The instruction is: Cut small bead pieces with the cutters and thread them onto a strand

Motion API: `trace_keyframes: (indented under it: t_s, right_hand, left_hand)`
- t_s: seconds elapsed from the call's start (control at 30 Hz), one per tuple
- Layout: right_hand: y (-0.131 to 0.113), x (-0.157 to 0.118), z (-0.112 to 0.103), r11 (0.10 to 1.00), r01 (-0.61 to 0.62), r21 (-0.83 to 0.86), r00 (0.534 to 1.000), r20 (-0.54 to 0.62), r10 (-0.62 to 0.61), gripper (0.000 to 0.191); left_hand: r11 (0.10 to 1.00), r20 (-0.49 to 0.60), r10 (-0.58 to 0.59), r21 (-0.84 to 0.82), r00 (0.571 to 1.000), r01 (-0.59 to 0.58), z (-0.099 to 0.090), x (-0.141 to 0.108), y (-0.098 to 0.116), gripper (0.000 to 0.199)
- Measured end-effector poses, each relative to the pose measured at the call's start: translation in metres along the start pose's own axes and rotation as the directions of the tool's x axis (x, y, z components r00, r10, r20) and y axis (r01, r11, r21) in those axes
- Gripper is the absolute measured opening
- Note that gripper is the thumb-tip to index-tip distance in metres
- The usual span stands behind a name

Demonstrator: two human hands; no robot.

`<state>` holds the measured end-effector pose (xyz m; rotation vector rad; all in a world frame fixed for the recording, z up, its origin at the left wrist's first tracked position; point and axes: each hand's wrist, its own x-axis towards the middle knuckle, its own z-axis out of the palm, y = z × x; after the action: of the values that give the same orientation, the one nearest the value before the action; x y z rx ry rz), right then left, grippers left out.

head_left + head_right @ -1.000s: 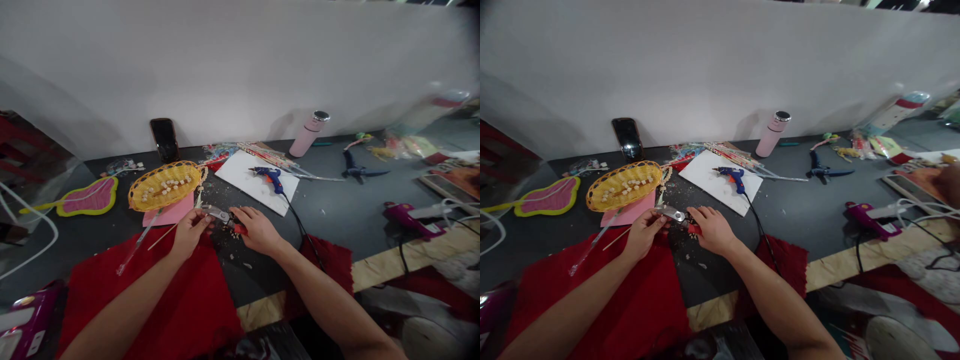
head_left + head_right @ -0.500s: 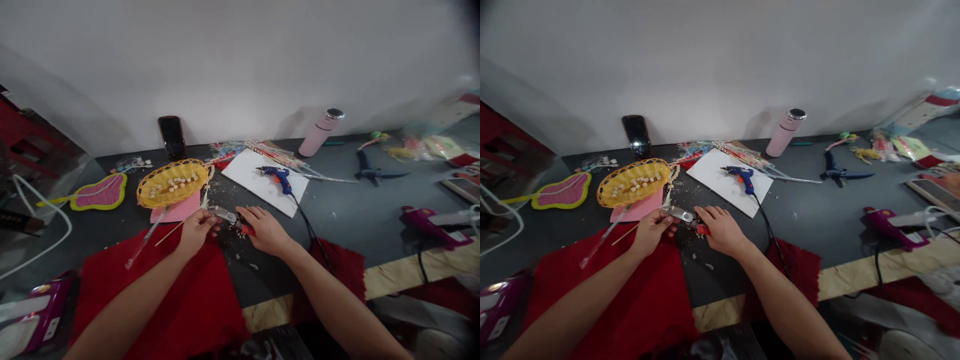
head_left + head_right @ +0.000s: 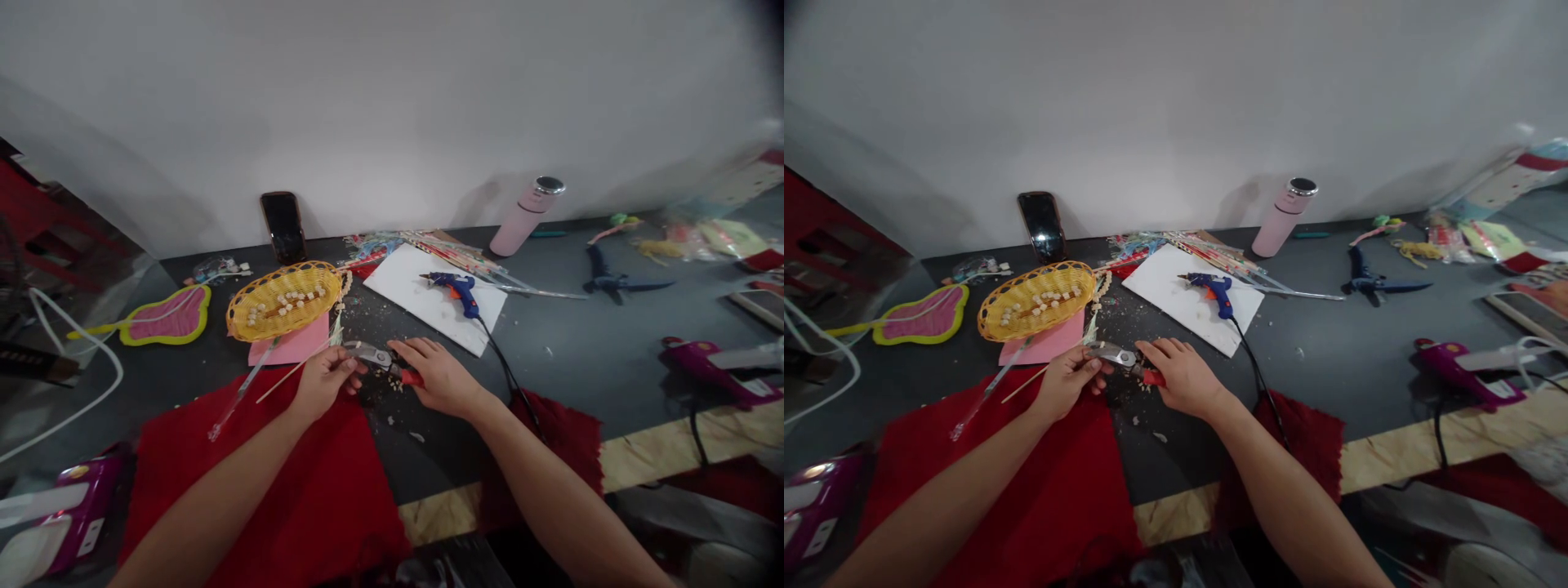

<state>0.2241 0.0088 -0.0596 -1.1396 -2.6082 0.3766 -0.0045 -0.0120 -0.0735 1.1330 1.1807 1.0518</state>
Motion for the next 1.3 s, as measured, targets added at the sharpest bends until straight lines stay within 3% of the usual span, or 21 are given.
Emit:
trace_keyframes:
  t_s: [0.23,0.43,0.77,1.03,1.3]
  right_hand:
    - [-0.01,0.002,0.005,0.997,-0.073,-0.011,0.997,-0.031,0.073,0.056]
    - [-0.012,0.002,0.01,0.999,-0.038,0.016,0.999,-0.035,0.039,0.051]
    - [0.0,0.0,0.004,0.999,-0.012,-0.036,1.0,0.01,0.013,0.066]
    - [0.0,-0.001,0.0,1.0,0.015,-0.002,1.0,0.019,-0.015,0.064]
    - [-0.007,0.001,0.001,1.0,-0.009,0.007,1.0,0.028,0.009,0.06]
  left_hand:
    - [1.0,-0.035,-0.016,-0.003,0.999,0.015,-0.001,0.003,-0.001,0.024]
    - [0.999,-0.041,-0.034,-0.022,0.999,0.033,-0.002,0.001,-0.002,0.025]
    - [0.999,0.018,-0.001,-0.049,1.0,0.002,0.0,0.001,-0.003,0.024]
    - [0.999,0.08,-0.015,-0.041,0.997,0.019,-0.003,0.001,-0.002,0.022]
    - [1.0,0.023,0.012,0.014,1.0,-0.012,0.0,0.0,-0.003,0.021]
